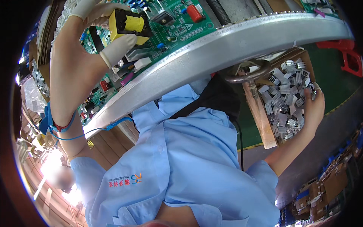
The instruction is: Assembling electronic components including transformers and connectors onto printed circuit boards on a production line.
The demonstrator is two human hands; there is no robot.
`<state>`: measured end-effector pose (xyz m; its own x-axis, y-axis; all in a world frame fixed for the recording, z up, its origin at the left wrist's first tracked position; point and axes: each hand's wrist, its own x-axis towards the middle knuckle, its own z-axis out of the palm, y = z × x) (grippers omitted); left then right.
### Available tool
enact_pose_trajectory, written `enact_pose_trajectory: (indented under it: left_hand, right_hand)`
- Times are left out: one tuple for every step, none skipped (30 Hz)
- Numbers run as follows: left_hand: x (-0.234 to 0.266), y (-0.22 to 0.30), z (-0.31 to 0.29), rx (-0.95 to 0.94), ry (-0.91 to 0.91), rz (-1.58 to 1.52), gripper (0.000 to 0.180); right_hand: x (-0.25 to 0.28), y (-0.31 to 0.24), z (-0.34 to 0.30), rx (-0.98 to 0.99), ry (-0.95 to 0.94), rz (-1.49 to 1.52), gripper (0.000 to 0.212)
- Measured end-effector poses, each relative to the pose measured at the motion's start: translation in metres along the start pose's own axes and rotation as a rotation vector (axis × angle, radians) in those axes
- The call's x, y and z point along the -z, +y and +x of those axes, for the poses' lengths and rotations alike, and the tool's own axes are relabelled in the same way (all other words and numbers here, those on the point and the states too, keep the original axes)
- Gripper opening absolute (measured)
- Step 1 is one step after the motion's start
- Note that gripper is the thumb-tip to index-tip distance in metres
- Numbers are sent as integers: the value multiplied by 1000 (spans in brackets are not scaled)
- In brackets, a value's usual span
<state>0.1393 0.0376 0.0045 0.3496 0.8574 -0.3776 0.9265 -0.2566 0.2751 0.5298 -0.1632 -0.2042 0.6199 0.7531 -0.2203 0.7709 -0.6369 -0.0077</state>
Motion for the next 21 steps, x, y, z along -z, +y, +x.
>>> enact_pose_trajectory:
  left_hand:
    - [-2, 3, 1, -17, -10, 11, 62]
    - [-4, 4, 3, -34, -18, 21, 61]
    - [-4, 4, 2, -50, -26, 30, 60]
    - [-6, 6, 2, -65, -34, 39, 60]
    - [-9, 8, 6, -79, -41, 48, 59]
    - [-9, 7, 2, -92, -47, 57, 58]
    - [-10, 7, 1, -106, -51, 64, 58]
    - [-10, 7, 1, -119, -53, 71, 57]
    - [-10, 7, -2, -131, -55, 78, 56]
    - [-13, 5, -1, -155, -62, 80, 56]
    - [-16, 5, 3, -178, -70, 81, 55]
    - [-19, 5, 4, -202, -76, 83, 55]
    - [-19, 4, 3, -213, -75, 90, 54]
    - [-19, 3, 0, -224, -74, 96, 53]
    - [-19, 3, -1, -237, -73, 102, 53]
    - [-20, 3, -2, -253, -73, 105, 52]
    - [-21, 2, 0, -270, -73, 109, 51]
    - [-21, 1, -3, -287, -74, 111, 51]
    - [-20, -1, -10, -305, -75, 114, 50]
    - [-20, -2, -13, -324, -76, 116, 50]
    - [-23, -6, -2, -327, -67, 120, 49]
  right_hand:
    - [-9, 1, 2, -5, -10, 3, 49]
    - [-19, 1, 3, 20, -26, -129, 49]
    - [-24, 3, 2, 47, -42, -260, 49]
    - [-26, -1, -2, 45, -8, -288, 48]
    - [-26, -3, -2, 46, -16, -284, 48]
    - [-26, -6, -1, 24, 3, -279, 48]
    - [-25, -7, 0, 1, 24, -275, 48]
    - [-25, -5, 1, 4, 20, -272, 48]
    - [-26, -1, 4, 6, 70, -274, 48]
    - [-27, 5, 4, -3, 117, -284, 47]
    - [-27, 8, 3, -10, 113, -289, 47]
    - [-27, 11, 2, -11, 137, -315, 46]
    - [-27, 12, 4, 0, 166, -333, 45]
    - [-29, 14, 5, 5, 166, -329, 45]
    - [-30, 18, 6, -14, 173, -362, 46]
    - [-31, 20, 6, -36, 180, -397, 46]
    - [-31, 21, 5, -36, 181, -398, 46]
    - [-31, 21, 4, -75, 157, -385, 48]
    - [-31, 22, 4, -115, 133, -371, 51]
    - [-32, 24, 3, -116, 133, -374, 51]
    - [-33, 22, 6, -113, 73, -323, 51]
